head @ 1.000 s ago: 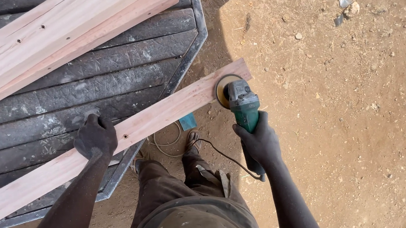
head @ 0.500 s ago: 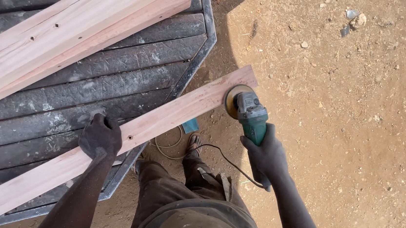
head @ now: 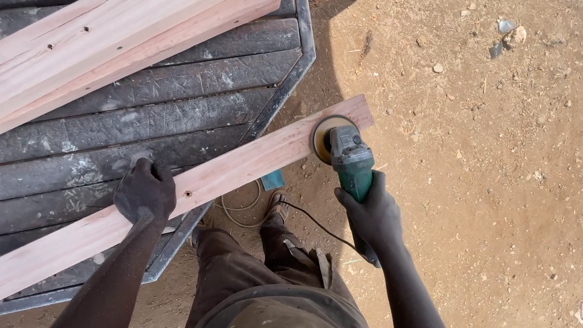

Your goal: Sanding a wooden plank using an angle grinder with a sanding disc attachment.

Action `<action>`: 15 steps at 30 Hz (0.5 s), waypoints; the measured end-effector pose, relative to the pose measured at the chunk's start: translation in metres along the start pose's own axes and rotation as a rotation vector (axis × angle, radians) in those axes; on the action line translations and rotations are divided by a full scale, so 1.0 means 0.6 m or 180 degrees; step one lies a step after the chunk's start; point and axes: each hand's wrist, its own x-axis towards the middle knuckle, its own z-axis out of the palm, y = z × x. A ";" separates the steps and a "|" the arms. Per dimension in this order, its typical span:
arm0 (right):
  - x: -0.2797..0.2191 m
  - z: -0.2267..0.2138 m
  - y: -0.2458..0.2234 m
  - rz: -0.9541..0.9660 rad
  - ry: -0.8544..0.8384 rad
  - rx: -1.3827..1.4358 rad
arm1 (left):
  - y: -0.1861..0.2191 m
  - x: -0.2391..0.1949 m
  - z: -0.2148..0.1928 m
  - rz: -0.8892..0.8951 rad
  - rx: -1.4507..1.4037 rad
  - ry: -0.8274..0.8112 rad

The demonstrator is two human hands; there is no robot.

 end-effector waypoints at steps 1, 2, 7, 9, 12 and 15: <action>0.005 -0.001 -0.003 0.0016 -0.0007 -0.0004 | 0.005 0.002 -0.002 0.0003 0.0004 -0.0017; 0.009 -0.001 -0.009 0.0030 0.0125 0.0207 | 0.007 0.002 -0.006 -0.0012 0.0021 -0.0071; 0.010 -0.012 -0.028 0.0012 -0.0001 0.0126 | 0.012 0.008 -0.008 -0.0110 0.0069 -0.0220; 0.004 -0.015 -0.042 0.0014 -0.0117 -0.0017 | 0.011 0.005 -0.011 -0.0129 0.0014 -0.0218; 0.042 0.000 -0.040 0.0159 0.0268 0.0404 | 0.005 0.010 -0.003 -0.0126 0.0048 -0.0284; 0.045 -0.019 -0.045 0.0086 0.0130 0.0333 | 0.007 0.007 -0.008 -0.0152 0.0049 -0.0336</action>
